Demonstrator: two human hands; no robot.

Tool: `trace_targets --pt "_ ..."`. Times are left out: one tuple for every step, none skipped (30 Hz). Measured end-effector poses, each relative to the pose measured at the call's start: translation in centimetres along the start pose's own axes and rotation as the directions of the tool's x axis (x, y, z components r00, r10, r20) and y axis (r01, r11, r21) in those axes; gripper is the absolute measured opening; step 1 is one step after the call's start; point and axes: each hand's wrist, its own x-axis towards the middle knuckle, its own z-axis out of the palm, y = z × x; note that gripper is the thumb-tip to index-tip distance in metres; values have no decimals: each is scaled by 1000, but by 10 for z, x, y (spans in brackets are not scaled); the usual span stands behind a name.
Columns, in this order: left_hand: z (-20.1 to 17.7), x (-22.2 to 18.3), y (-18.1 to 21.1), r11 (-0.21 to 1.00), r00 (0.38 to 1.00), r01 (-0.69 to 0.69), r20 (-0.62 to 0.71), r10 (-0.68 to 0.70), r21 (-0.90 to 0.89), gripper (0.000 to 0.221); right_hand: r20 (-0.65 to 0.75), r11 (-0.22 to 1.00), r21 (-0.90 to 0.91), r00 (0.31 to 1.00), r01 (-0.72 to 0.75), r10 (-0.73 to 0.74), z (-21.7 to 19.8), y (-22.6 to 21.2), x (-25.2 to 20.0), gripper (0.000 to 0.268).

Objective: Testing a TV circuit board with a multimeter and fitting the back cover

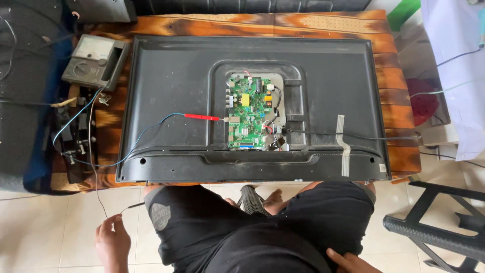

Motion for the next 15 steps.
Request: trace_targets --pt "2 0 4 998 1000 -11 -5 11 -55 29 -1 930 -197 948 311 -317 16 39 18 84" --pt "4 -1 6 998 1000 -13 -3 13 -54 29 -2 931 -195 949 309 -316 26 45 28 84" --pt "4 -2 9 998 1000 -24 3 24 -50 26 -48 935 -213 953 283 -299 36 51 38 80" --pt "6 -3 12 998 999 -34 8 34 -48 24 -96 938 -233 954 255 -283 43 57 48 78" --pt "8 -1 19 998 999 -35 9 35 -50 24 -98 939 -233 954 254 -282 40 54 49 78" --pt "8 -2 23 997 999 -34 3 34 -71 24 -87 948 -229 965 221 -246 39 51 48 77" --pt "8 -3 27 995 999 -33 -3 32 -92 24 -75 956 -227 975 187 -209 39 48 48 77" --pt "7 -4 31 996 1000 -28 -5 28 -90 24 -71 955 -229 975 190 -211 25 5 27 77" --pt "5 -5 34 995 1000 9 15 -8 -100 26 -125 989 106 986 -102 115 5 -40 0 39" --pt "3 -6 38 993 998 47 34 -43 -109 27 -82 823 443 899 -355 431 -19 -84 -33 66" --pt "2 -6 40 993 998 50 32 -47 -106 27 -80 826 439 900 -354 429 -23 -90 -37 66" --pt "1 -7 41 992 996 78 43 -74 -95 26 -79 810 460 892 -363 445 -26 -96 -42 66" --pt "0 -7 43 991 993 105 54 -101 -84 26 -78 794 480 884 -372 461 -29 -102 -47 66" --pt "1 -7 40 991 993 106 55 -101 -83 26 -77 794 480 884 -373 461 1 -55 -10 66" --pt "3 -7 37 991 994 109 41 -106 -82 24 -200 994 56 975 -91 100 27 -4 18 42"
